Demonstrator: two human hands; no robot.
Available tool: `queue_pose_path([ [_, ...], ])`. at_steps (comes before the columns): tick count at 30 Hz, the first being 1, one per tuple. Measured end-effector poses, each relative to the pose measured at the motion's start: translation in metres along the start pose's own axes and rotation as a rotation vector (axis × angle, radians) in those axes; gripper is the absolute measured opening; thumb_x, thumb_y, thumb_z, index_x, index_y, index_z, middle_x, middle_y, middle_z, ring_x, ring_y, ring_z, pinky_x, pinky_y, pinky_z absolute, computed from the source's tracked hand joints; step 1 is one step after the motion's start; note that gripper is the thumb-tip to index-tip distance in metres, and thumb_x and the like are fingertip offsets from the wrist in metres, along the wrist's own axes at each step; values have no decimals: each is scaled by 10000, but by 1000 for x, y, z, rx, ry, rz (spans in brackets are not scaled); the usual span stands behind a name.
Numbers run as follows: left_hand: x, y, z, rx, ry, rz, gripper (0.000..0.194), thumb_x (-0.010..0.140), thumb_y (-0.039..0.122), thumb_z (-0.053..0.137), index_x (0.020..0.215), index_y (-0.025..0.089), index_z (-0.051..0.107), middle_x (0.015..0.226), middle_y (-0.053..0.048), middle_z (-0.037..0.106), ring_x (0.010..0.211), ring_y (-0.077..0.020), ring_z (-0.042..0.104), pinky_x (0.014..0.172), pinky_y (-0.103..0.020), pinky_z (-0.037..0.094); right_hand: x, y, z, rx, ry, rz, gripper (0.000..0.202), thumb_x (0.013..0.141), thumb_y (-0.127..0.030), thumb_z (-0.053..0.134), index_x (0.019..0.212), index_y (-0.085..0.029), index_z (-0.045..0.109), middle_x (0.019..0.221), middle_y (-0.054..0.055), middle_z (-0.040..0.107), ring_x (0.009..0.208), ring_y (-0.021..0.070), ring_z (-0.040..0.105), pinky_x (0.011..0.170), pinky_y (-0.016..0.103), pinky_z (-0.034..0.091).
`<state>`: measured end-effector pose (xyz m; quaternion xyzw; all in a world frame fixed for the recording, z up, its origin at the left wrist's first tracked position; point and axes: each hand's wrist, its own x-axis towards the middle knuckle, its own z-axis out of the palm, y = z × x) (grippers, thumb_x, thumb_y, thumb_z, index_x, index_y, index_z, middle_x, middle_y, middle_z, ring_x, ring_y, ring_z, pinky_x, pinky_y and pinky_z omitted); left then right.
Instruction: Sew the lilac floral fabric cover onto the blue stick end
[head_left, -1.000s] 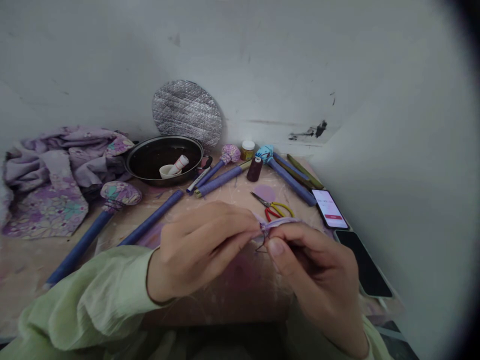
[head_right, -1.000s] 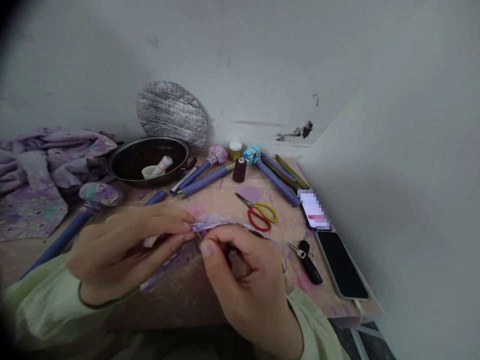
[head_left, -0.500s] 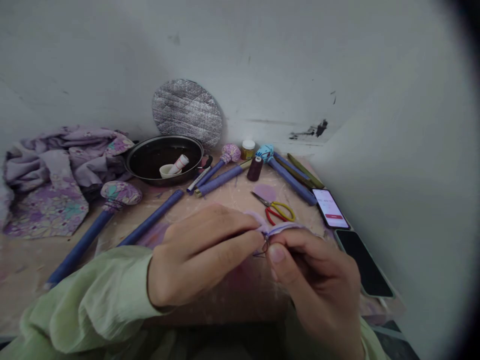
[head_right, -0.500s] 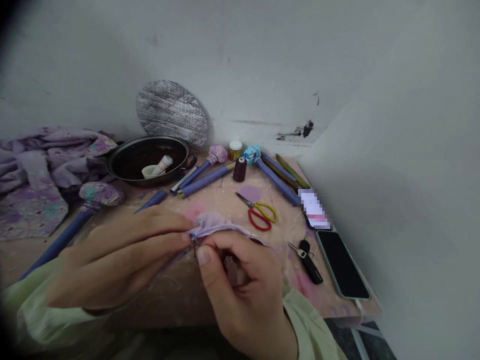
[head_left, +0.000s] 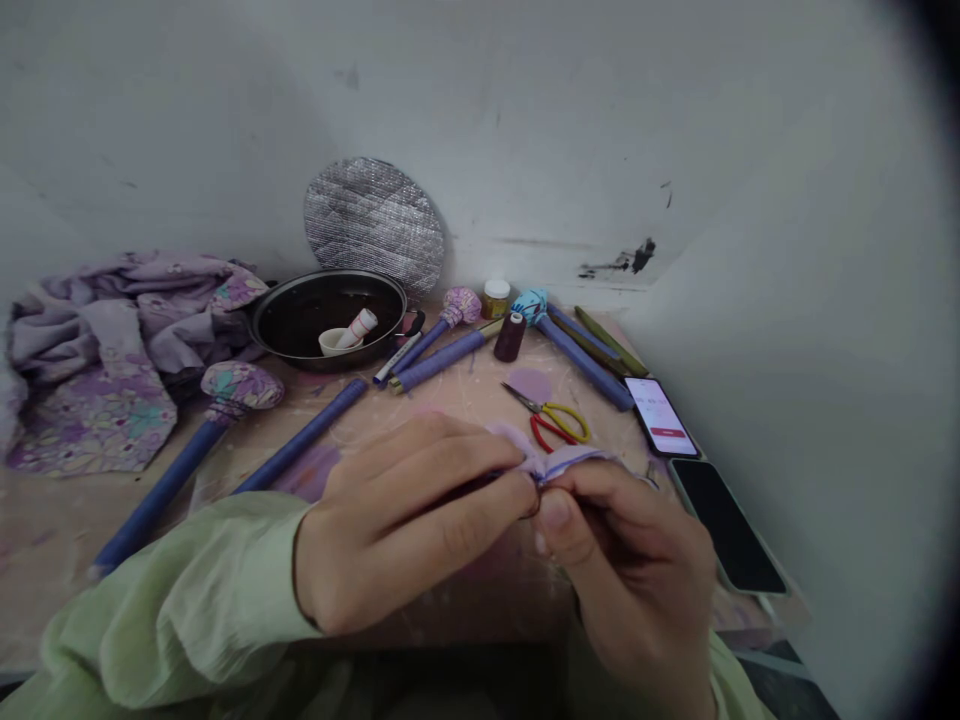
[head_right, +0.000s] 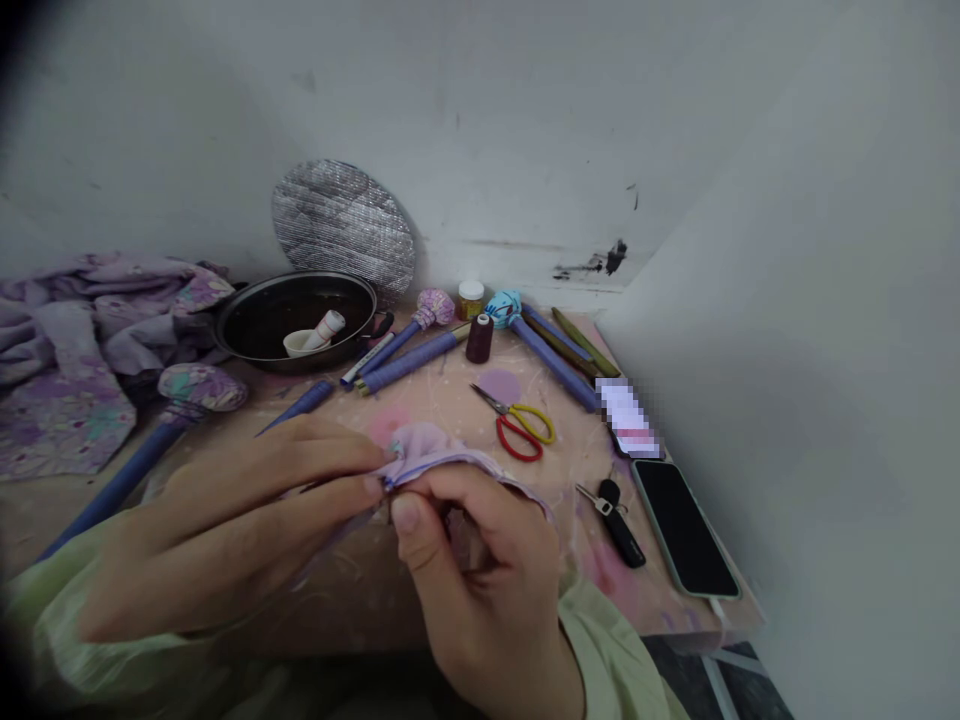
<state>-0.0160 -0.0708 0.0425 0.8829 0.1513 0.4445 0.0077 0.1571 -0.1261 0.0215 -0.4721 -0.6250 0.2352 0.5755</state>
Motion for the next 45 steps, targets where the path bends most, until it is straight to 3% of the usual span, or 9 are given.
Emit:
queue_pose_path([
  [8, -3, -6, 3, 16, 43, -93, 152, 900, 68, 624, 1011, 155, 681, 1015, -54, 761, 912, -142, 725, 818, -233, 618, 1, 6, 0, 106, -94, 89, 120, 894, -189, 604, 788, -208, 658, 561, -22, 673, 469, 110, 616, 442, 205, 470],
  [20, -3, -11, 10, -29, 59, -54, 109, 898, 82, 633, 969, 136, 695, 962, -67, 763, 878, -136, 727, 818, -223, 624, 5, 5, 7, 142, -10, 125, 194, 915, -183, 584, 733, -203, 649, 544, -35, 667, 438, 82, 607, 423, 156, 499],
  [24, -2, -16, 15, -25, 111, -95, 140, 876, 60, 650, 963, 162, 690, 946, -50, 768, 869, -138, 731, 785, -217, 629, 3, 4, -4, -51, -64, 79, 105, 899, -210, 611, 919, -229, 712, 737, -3, 771, 583, 124, 703, 553, 208, 591],
  [29, 0, -25, 17, 12, 120, -135, 108, 876, 84, 667, 951, 159, 686, 919, -58, 777, 895, -148, 732, 875, -245, 617, -11, -9, -29, -292, -86, -116, 282, 840, -108, 625, 1035, -288, 722, 1029, -3, 787, 992, 210, 726, 910, 341, 587],
  [31, 1, -28, 17, 24, 113, -133, 94, 870, 94, 679, 941, 155, 689, 909, -57, 778, 878, -147, 736, 865, -238, 617, -7, -12, -40, -293, -48, -108, 293, 832, -105, 639, 1015, -314, 731, 999, -10, 781, 991, 218, 709, 916, 367, 574],
  [34, 2, -30, 18, 1, 101, -84, 100, 849, 87, 701, 937, 132, 690, 899, -62, 777, 894, -148, 738, 877, -218, 607, 17, -9, -48, -297, 51, -45, 165, 841, -185, 676, 901, -320, 751, 906, -9, 761, 853, 194, 699, 774, 330, 580],
  [36, 3, -30, 19, -21, 77, -57, 99, 855, 82, 691, 940, 131, 686, 919, -66, 776, 911, -147, 736, 877, -213, 603, 40, -3, -48, -295, -15, -34, 103, 836, -225, 690, 871, -291, 761, 861, -6, 758, 808, 181, 696, 754, 314, 566],
  [41, 5, -29, 23, -24, 34, -24, 108, 889, 72, 639, 953, 154, 669, 962, -52, 766, 901, -119, 724, 847, -194, 595, 77, 6, -34, -172, -357, 98, 147, 822, -329, 695, 729, -237, 762, 739, 5, 749, 716, 178, 686, 627, 287, 525],
  [45, 6, -29, 26, -22, 64, -30, 88, 878, 78, 660, 934, 146, 655, 888, -36, 761, 821, -112, 722, 807, -181, 585, 77, 5, -29, -120, -384, 149, 161, 814, -281, 679, 680, -217, 740, 662, -6, 702, 651, 152, 641, 537, 250, 462],
])
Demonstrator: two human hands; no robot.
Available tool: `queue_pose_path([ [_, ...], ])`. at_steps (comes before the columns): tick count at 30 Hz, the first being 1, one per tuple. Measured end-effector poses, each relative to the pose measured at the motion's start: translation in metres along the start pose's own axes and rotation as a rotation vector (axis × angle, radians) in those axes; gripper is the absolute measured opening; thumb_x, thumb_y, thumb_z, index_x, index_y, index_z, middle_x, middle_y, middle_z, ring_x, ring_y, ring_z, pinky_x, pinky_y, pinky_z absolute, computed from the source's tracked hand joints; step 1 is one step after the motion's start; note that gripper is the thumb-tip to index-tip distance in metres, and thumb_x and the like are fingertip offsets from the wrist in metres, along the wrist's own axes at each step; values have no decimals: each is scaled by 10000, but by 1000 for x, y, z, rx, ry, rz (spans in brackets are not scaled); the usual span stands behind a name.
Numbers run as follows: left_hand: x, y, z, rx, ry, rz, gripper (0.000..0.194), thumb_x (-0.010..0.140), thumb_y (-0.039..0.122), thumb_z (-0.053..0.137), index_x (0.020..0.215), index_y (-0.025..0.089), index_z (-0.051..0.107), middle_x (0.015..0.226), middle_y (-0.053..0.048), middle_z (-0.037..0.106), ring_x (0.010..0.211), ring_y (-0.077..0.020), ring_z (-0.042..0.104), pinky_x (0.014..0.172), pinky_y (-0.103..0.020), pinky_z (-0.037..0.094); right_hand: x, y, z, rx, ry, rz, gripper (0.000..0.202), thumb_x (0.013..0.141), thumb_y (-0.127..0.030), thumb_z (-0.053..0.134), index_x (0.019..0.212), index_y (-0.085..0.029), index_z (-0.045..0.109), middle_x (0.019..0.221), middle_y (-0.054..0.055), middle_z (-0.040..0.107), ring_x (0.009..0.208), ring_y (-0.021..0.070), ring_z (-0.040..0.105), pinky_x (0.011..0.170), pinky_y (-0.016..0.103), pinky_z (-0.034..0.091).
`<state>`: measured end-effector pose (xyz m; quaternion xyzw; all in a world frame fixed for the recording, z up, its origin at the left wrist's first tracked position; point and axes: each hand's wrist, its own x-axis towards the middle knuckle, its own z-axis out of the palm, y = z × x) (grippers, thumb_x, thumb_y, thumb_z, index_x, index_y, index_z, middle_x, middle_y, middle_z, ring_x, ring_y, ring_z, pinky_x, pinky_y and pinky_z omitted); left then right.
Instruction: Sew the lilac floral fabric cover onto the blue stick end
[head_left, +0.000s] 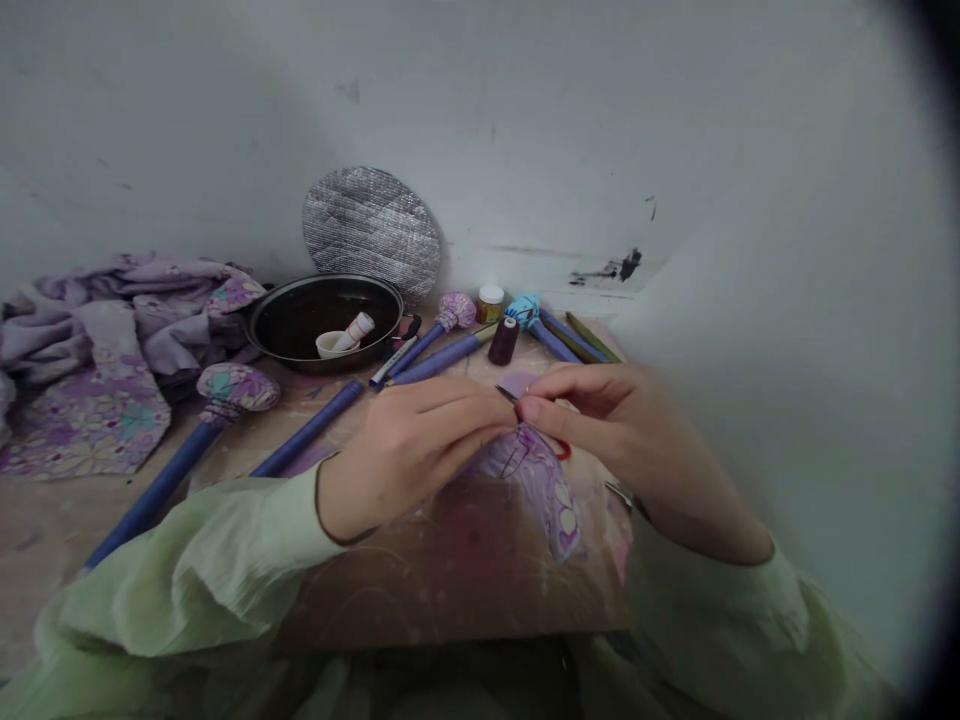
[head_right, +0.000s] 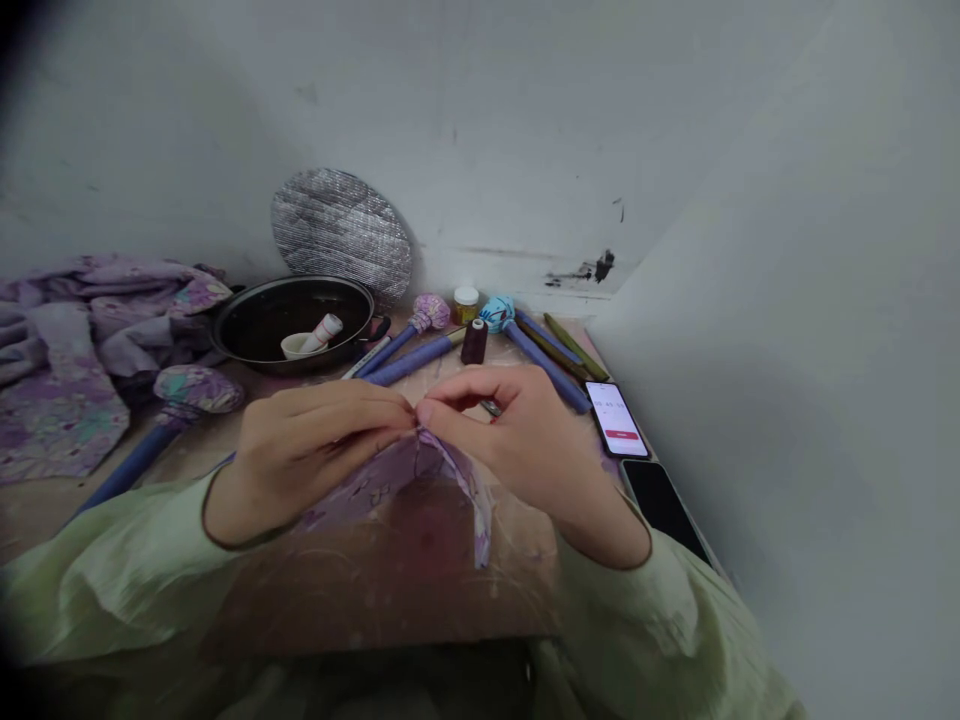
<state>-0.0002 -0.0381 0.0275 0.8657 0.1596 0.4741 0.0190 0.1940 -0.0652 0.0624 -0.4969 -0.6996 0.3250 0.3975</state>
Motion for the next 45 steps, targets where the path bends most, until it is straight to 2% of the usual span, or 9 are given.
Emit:
queue_pose_path([
  [6, 2, 2, 1, -9, 24, -105, 94, 844, 118, 712, 897, 168, 652, 805, 18, 757, 706, -97, 716, 711, -158, 569, -3, 2, 5, 160, 21, 72, 173, 859, -342, 656, 808, -196, 735, 775, 16, 705, 725, 147, 624, 621, 257, 501],
  [11, 4, 3, -2, -43, -30, -130, 66, 864, 90, 669, 860, 156, 661, 794, 19, 751, 715, -89, 708, 702, -140, 545, 3, 8, 9, 373, 19, 149, 196, 853, -353, 674, 762, -179, 686, 713, -20, 631, 614, 90, 530, 549, 216, 448],
  [21, 6, 4, -7, -55, -92, -270, 57, 879, 112, 655, 860, 164, 668, 816, 38, 749, 721, -70, 687, 718, -137, 511, 8, 17, 16, 550, 27, 181, 240, 828, -388, 711, 718, -188, 638, 676, -36, 536, 603, 90, 456, 562, 246, 374],
  [27, 3, 6, -9, -210, -155, -294, 70, 871, 99, 663, 845, 162, 678, 833, 29, 752, 722, -61, 681, 705, -115, 502, 21, 26, 8, 623, 211, 114, 219, 741, -331, 787, 604, -214, 662, 650, -19, 534, 651, 115, 456, 613, 267, 384],
  [29, 2, 6, -9, -241, -154, -315, 72, 868, 97, 665, 844, 163, 679, 854, 26, 756, 745, -63, 688, 739, -115, 511, 26, 30, 4, 669, 217, 93, 235, 718, -313, 805, 568, -213, 654, 642, -13, 533, 651, 116, 464, 619, 264, 402],
  [33, 1, 6, -10, -285, -179, -320, 67, 861, 95, 676, 850, 161, 684, 862, 24, 758, 761, -63, 694, 751, -105, 513, 34, 31, 1, 790, 179, 197, 211, 796, -295, 746, 641, -192, 646, 732, 6, 619, 591, 92, 491, 526, 229, 429],
  [37, 0, 7, -10, -313, -199, -304, 60, 860, 94, 683, 856, 154, 688, 855, 18, 758, 771, -62, 698, 750, -97, 508, 43, 30, -3, 923, 253, 352, 280, 929, -187, 584, 652, -155, 586, 692, -4, 633, 413, 19, 376, 348, 144, 305],
  [41, -1, 9, -12, -349, -227, -299, 50, 856, 89, 689, 850, 138, 692, 837, 2, 761, 787, -72, 705, 766, -104, 510, 53, 34, -9, 998, 314, 419, 400, 1007, -108, 397, 634, -145, 536, 569, -38, 538, 399, -3, 426, 347, 75, 316],
  [45, 0, 11, -14, -390, -275, -297, 43, 864, 84, 678, 848, 121, 694, 849, -18, 764, 803, -79, 705, 777, -108, 507, 59, 41, -14, 1004, 339, 423, 378, 1001, -88, 402, 648, -158, 516, 559, -50, 513, 396, -4, 441, 352, 59, 336],
])
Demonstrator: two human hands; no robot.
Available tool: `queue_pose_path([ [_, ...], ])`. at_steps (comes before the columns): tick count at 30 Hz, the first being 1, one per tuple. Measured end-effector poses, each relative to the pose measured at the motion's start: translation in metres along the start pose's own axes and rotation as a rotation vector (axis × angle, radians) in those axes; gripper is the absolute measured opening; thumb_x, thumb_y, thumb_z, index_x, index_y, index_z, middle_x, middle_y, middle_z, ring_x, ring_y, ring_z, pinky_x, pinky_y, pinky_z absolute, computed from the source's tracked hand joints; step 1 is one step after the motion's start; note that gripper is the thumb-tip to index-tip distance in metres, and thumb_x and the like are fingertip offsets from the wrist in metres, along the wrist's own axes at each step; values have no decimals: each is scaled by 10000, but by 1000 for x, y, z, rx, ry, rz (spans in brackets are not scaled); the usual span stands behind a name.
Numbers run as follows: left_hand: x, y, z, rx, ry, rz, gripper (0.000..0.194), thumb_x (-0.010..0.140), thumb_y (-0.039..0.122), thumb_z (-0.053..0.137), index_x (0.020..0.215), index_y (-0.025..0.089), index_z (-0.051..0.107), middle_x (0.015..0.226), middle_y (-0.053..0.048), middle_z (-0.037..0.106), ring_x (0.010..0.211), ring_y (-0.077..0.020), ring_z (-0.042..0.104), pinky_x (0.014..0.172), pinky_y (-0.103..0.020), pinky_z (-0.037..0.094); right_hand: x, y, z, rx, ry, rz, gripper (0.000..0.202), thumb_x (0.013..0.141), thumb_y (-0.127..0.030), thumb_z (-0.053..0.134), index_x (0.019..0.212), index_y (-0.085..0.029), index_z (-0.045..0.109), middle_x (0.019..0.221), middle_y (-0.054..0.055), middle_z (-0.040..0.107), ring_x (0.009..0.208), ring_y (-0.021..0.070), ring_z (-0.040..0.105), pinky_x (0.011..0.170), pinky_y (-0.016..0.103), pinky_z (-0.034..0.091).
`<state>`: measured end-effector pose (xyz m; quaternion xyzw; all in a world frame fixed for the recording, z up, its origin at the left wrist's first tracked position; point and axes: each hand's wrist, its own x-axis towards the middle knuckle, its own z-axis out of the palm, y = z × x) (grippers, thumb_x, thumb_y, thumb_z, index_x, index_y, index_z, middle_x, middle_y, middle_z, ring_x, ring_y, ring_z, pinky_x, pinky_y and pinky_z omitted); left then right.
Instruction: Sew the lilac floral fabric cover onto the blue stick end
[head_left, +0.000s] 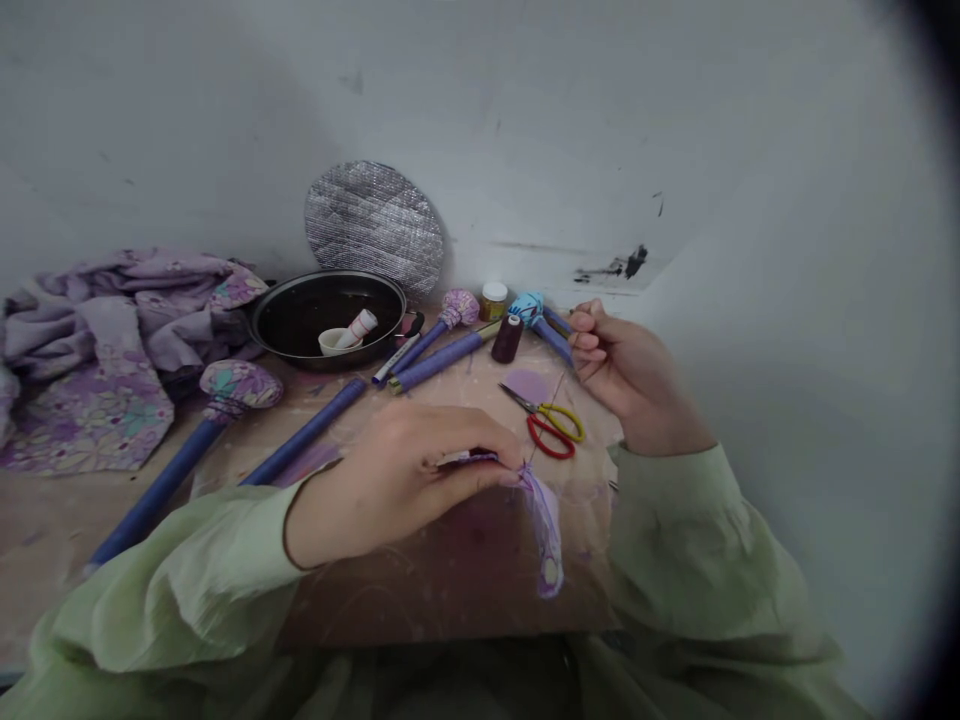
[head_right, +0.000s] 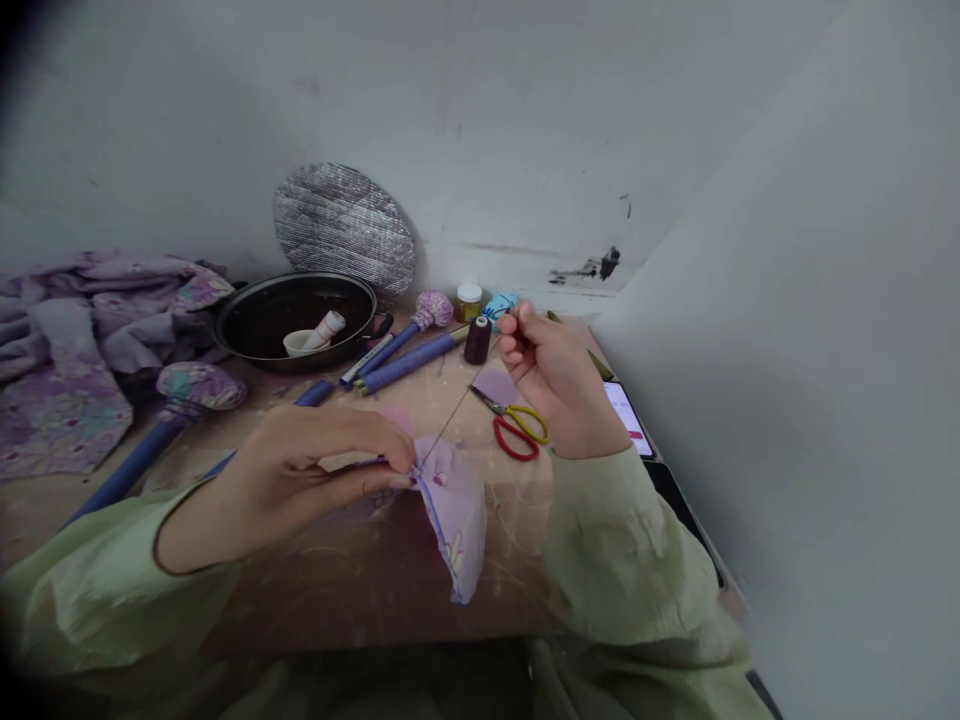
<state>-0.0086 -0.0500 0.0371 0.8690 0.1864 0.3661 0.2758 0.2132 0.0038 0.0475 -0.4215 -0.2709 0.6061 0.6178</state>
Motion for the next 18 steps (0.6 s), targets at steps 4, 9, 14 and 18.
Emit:
queue_pose_path([
  [4, 0, 1, -1, -15, -16, -20, 50, 872, 80, 665, 856, 119, 692, 860, -20, 760, 818, -79, 700, 788, -108, 499, 3, 0, -3, 6, 10, -12, 371, 997, -83, 404, 649, -164, 505, 557, -55, 501, 386, -5, 433, 340, 51, 328],
  [9, -1, 2, -3, -28, -65, -33, 56, 874, 74, 659, 851, 119, 683, 865, -17, 753, 823, -79, 692, 777, -111, 491, 6, 3, -5, 0, 12, -27, 346, 960, -42, 455, 639, -161, 499, 561, -61, 493, 383, -9, 420, 336, 47, 318],
  [14, 0, 3, -4, -37, -85, -66, 57, 869, 73, 663, 842, 120, 681, 867, -22, 755, 815, -84, 693, 759, -124, 495, 9, 6, -7, -3, -2, -55, 353, 961, -39, 438, 635, -156, 505, 579, -54, 493, 397, -8, 421, 348, 50, 322],
  [18, 1, 0, -5, -40, -88, -72, 63, 862, 86, 673, 836, 142, 685, 868, -13, 761, 810, -97, 702, 721, -144, 507, 10, 7, -9, -7, -13, -78, 332, 954, -59, 467, 641, -161, 510, 594, -52, 488, 408, -3, 414, 364, 59, 336],
])
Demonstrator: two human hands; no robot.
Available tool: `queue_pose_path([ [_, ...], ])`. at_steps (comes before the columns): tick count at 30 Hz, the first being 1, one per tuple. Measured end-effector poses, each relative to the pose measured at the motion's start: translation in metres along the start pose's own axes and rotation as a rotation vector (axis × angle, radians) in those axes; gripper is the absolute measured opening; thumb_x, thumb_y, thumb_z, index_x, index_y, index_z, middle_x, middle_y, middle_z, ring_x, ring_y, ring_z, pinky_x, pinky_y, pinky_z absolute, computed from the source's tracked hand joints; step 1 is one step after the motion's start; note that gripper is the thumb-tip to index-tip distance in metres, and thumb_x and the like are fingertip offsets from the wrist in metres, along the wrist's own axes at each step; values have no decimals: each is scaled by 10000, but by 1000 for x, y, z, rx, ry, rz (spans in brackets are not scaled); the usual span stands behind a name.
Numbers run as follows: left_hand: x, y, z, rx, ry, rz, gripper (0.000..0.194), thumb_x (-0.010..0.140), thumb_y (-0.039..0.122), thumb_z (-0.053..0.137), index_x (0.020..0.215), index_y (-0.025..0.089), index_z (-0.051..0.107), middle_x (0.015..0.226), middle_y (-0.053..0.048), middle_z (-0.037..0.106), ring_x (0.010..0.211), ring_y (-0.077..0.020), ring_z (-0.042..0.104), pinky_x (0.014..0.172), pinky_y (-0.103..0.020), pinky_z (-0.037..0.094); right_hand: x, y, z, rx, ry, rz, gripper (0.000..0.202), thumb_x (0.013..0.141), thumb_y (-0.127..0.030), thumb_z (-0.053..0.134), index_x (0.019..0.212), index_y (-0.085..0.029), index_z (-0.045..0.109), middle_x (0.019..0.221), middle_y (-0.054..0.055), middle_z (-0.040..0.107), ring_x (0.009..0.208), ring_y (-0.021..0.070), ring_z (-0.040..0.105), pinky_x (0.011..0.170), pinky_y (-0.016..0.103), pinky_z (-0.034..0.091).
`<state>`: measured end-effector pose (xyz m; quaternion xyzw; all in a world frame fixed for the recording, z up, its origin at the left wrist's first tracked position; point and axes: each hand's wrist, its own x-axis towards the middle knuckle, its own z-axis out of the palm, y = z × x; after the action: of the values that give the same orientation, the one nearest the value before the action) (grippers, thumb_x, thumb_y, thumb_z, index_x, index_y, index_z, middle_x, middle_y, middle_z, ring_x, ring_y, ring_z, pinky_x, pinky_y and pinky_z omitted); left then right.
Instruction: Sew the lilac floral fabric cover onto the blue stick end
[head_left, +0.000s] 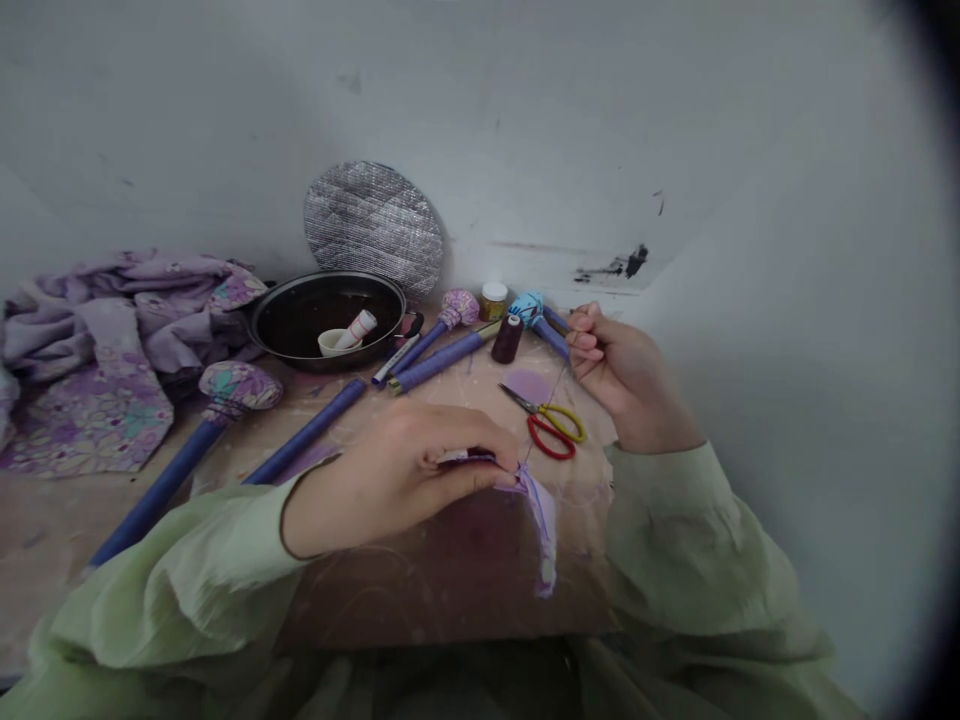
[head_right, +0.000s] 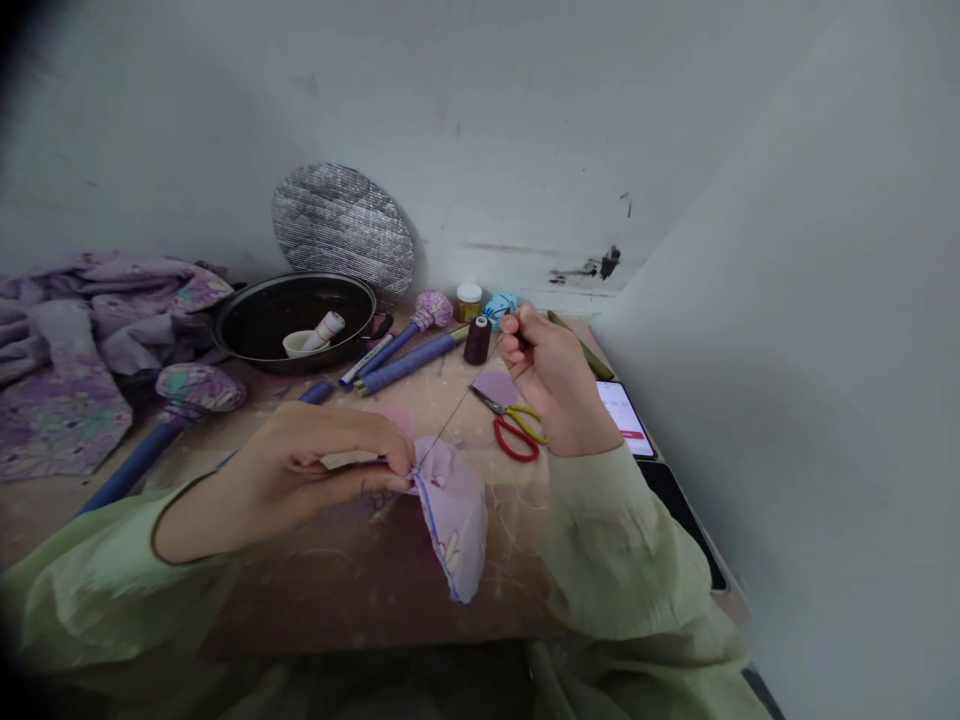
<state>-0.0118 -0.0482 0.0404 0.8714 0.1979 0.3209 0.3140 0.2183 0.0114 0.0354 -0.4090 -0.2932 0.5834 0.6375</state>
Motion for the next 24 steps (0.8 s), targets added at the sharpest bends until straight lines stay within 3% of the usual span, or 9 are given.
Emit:
queue_pose_path([
  [4, 1, -4, -2, -6, 8, 3, 52, 857, 109, 685, 845, 158, 696, 861, -11, 768, 786, -108, 709, 703, -165, 520, -1, -1, 1, -11, -6, -18, 317, 936, -105, 539, 628, -171, 501, 600, -58, 468, 412, 1, 400, 356, 72, 321],
  [8, 5, -9, -5, -56, 10, 43, 60, 838, 106, 713, 855, 163, 705, 868, -20, 773, 782, -111, 704, 694, -173, 532, -15, 1, 4, -30, -49, -53, 360, 994, -161, 445, 644, -170, 529, 587, -46, 503, 439, 21, 448, 382, 106, 348],
  [13, 9, -16, -10, -27, 35, 118, 129, 830, 137, 740, 946, 185, 711, 913, -22, 773, 823, -119, 685, 693, -191, 528, -52, 10, 7, -157, -249, -116, 224, 918, -299, 625, 719, -197, 604, 610, -25, 617, 527, 83, 551, 444, 182, 399],
  [17, 11, -21, -15, -2, 21, 184, 110, 824, 100, 734, 889, 184, 708, 876, -18, 775, 797, -120, 671, 750, -222, 533, -78, 22, 4, -303, -386, -191, 230, 968, -397, 545, 809, -234, 575, 701, -33, 699, 586, 101, 575, 549, 231, 445],
  [24, 20, -22, -30, 68, -26, 258, 91, 854, 121, 705, 905, 196, 698, 896, -22, 769, 831, -138, 660, 793, -260, 528, -103, 32, 3, -289, -351, -277, 153, 995, -365, 496, 900, -277, 577, 842, -10, 759, 734, 150, 645, 702, 315, 511],
])
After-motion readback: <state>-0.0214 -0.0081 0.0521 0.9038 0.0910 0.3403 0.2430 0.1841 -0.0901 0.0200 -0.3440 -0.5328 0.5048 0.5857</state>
